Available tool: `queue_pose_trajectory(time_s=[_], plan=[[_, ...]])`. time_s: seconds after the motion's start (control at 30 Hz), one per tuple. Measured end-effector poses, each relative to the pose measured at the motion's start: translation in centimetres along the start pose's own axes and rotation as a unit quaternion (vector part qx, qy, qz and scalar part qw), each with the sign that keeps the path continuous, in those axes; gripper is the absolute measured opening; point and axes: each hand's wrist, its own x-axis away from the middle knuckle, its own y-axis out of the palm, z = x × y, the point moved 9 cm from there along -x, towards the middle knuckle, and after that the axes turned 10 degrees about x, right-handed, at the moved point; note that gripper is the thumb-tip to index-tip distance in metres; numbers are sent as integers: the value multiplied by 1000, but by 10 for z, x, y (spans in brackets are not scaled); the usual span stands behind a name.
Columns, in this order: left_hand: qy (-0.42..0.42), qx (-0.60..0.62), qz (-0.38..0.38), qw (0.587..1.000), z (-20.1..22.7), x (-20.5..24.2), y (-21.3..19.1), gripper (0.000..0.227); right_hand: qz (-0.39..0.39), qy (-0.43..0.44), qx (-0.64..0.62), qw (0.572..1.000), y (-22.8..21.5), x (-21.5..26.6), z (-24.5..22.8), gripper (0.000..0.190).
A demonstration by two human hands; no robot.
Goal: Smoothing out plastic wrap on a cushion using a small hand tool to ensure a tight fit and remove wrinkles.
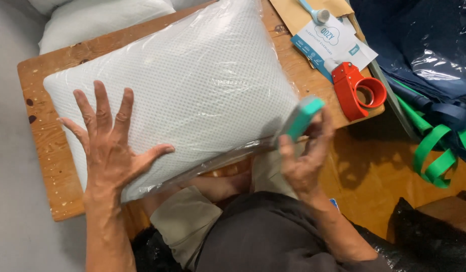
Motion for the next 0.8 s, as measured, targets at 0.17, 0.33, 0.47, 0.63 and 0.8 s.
queue_pose_trajectory(time_s=[0.17,0.33,0.47,0.63,0.8], plan=[[-17,19,-78,997,-8,21,22,149,-126,-243,61,960,101,70,-67,77],[-45,14,-97,994,-23,26,33,150,-151,-326,117,926,143,91,-77,81],[-35,32,-91,995,-30,26,40,153,-98,-291,202,930,108,57,-53,70],[-32,53,-89,994,-28,24,42,154,-72,-236,295,923,62,21,7,82],[-24,53,-79,995,-19,24,40,151,-71,-27,274,959,31,-12,64,88]])
